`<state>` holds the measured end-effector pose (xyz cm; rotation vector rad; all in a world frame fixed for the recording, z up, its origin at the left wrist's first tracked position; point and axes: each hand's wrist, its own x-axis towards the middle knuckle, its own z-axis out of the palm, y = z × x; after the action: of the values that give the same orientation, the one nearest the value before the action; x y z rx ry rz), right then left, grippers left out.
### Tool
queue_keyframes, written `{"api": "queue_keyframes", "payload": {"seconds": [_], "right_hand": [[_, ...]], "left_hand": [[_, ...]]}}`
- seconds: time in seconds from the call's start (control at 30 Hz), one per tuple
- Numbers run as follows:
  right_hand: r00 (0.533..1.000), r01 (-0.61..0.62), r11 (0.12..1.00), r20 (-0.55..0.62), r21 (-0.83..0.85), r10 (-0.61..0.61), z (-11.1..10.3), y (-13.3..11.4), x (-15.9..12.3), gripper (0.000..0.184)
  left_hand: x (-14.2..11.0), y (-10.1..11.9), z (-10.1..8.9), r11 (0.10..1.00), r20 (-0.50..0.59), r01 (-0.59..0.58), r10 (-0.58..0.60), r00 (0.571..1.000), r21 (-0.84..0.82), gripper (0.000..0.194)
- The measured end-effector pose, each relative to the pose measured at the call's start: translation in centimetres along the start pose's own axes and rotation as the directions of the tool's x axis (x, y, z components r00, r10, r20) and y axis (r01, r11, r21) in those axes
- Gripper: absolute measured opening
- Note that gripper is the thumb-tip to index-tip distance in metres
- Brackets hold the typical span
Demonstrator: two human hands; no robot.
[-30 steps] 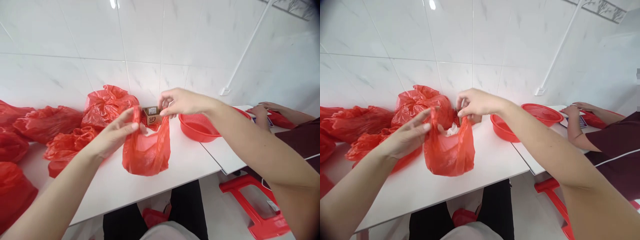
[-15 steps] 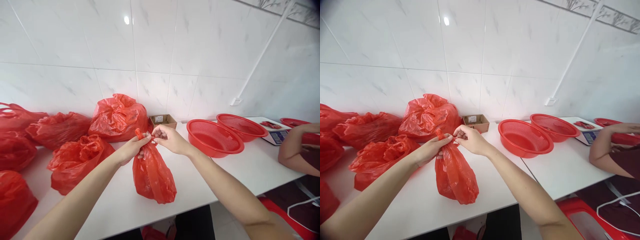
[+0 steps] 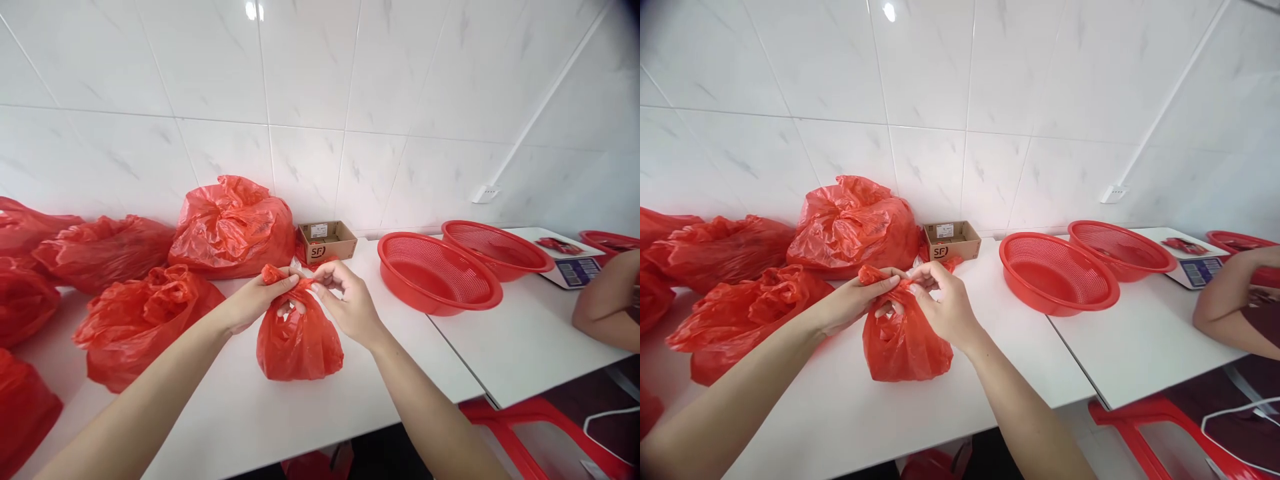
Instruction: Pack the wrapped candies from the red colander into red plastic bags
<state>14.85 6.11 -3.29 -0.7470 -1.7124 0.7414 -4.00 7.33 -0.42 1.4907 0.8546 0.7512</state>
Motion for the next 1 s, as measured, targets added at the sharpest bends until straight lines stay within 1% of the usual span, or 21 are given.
{"api": "queue_keyframes", "payload": {"seconds": [0.03, 0.1, 0.17, 0.2, 0.23, 0.3, 0.33, 0.37, 0.4, 0.43, 0.47, 0.5, 0.53, 0.63, 0.7, 0.73, 0.77, 0.8, 0.87, 0.93, 1.0], "right_hand": [[0.999, 0.017, 1.0, -0.031, 0.006, -0.017, 0.1, -0.5, -0.3, 0.005], [0.999, 0.049, 0.999, -0.022, 0.014, -0.048, 0.2, -1.6, -1.0, 0.005], [0.997, 0.071, 0.997, -0.003, 0.009, -0.071, 0.2, -2.1, -1.4, 0.007], [0.998, 0.066, 0.998, -0.015, 0.009, -0.066, 0.3, -2.0, -1.5, 0.01], [0.999, 0.038, 0.999, -0.035, 0.016, -0.037, 0.3, -1.6, -1.5, 0.016], [0.997, -0.072, 0.996, -0.038, 0.047, 0.073, 0.6, -0.1, -1.3, 0.027], [0.99, -0.139, 0.988, -0.013, 0.069, 0.14, 0.8, 0.9, -1.2, 0.031], [0.979, -0.202, 0.975, 0.022, 0.096, 0.2, 1.1, 1.8, -1.1, 0.034], [0.968, -0.251, 0.96, 0.055, 0.126, 0.245, 1.3, 2.6, -1.1, 0.036], [0.959, -0.281, 0.946, 0.078, 0.161, 0.272, 1.6, 3.3, -1.2, 0.038], [0.954, -0.297, 0.933, 0.094, 0.201, 0.284, 1.8, 3.8, -1.3, 0.039], [0.952, -0.304, 0.922, 0.115, 0.24, 0.284, 1.9, 4.0, -1.4, 0.04], [0.951, -0.304, 0.913, 0.143, 0.273, 0.274, 1.9, 4.1, -1.5, 0.04], [0.944, -0.306, 0.897, 0.222, 0.319, 0.243, 1.4, 3.8, -1.8, 0.032], [0.949, -0.296, 0.91, 0.196, 0.291, 0.246, 0.7, 3.7, -1.9, 0.028], [0.956, -0.283, 0.923, 0.152, 0.262, 0.25, 0.3, 3.8, -1.8, 0.029], [0.963, -0.268, 0.935, 0.102, 0.234, 0.25, -0.1, 4.1, -1.7, 0.031], [0.967, -0.255, 0.943, 0.05, 0.214, 0.25, -0.6, 4.5, -1.5, 0.032], [0.96, -0.259, 0.947, -0.055, 0.192, 0.274, -1.6, 5.9, -0.9, 0.033], [0.926, -0.324, 0.934, -0.149, 0.154, 0.346, -2.6, 8.0, -0.2, 0.033], [0.884, -0.403, 0.909, -0.214, 0.102, 0.416, -3.4, 10.3, 0.4, 0.033]], "left_hand": [[0.0, 0.0, 0.0, 1.0, 0.011, -0.009, 0.009, 1.0, -0.001, 0.029], [0.0, 0.1, -0.1, 0.999, 0.034, -0.036, 0.035, 0.999, 0.026, 0.029], [-0.1, 0.3, -0.2, 0.994, 0.043, -0.057, 0.053, 0.998, 0.099, 0.024], [-0.1, 0.5, -0.1, 0.988, 0.051, -0.057, 0.05, 0.997, 0.146, 0.02], [-0.1, 0.5, 0.0, 0.981, 0.064, -0.049, 0.037, 0.997, 0.19, 0.017], [-0.1, 0.4, 0.3, 0.954, 0.08, -0.051, 0.029, 0.996, 0.295, 0.009], [-0.1, 0.2, 0.6, 0.917, 0.062, -0.077, 0.057, 0.996, 0.39, 0.007], [0.0, -0.2, 0.9, 0.854, 0.02, -0.108, 0.114, 0.993, 0.509, 0.012], [0.1, -0.7, 1.3, 0.765, -0.034, -0.13, 0.194, 0.98, 0.63, 0.017], [0.3, -1.2, 1.6, 0.667, -0.085, -0.131, 0.282, 0.956, 0.733, 0.022], [0.4, -1.8, 1.9, 0.586, -0.124, -0.117, 0.355, 0.927, 0.801, 0.027], [0.5, -2.3, 2.1, 0.54, -0.151, -0.101, 0.404, 0.902, 0.836, 0.03], [0.6, -2.7, 2.3, 0.528, -0.17, -0.096, 0.433, 0.885, 0.844, 0.033], [0.8, -3.3, 2.5, 0.533, -0.169, -0.161, 0.517, 0.839, 0.831, 0.036], [0.8, -3.4, 2.4, 0.532, -0.136, -0.226, 0.556, 0.82, 0.816, 0.036], [0.8, -3.5, 2.4, 0.532, -0.125, -0.235, 0.555, 0.823, 0.813, 0.037], [0.8, -3.7, 2.5, 0.536, -0.131, -0.217, 0.537, 0.833, 0.816, 0.037], [0.7, -3.9, 2.7, 0.544, -0.159, -0.173, 0.509, 0.846, 0.821, 0.037], [0.1, -4.9, 3.4, 0.578, -0.256, -0.062, 0.452, 0.854, 0.814, 0.035], [-1.1, -6.3, 4.6, 0.631, -0.33, 0.004, 0.401, 0.854, 0.776, 0.033], [-2.6, -7.6, 5.7, 0.672, -0.325, -0.003, 0.361, 0.874, 0.74, 0.031]]}}
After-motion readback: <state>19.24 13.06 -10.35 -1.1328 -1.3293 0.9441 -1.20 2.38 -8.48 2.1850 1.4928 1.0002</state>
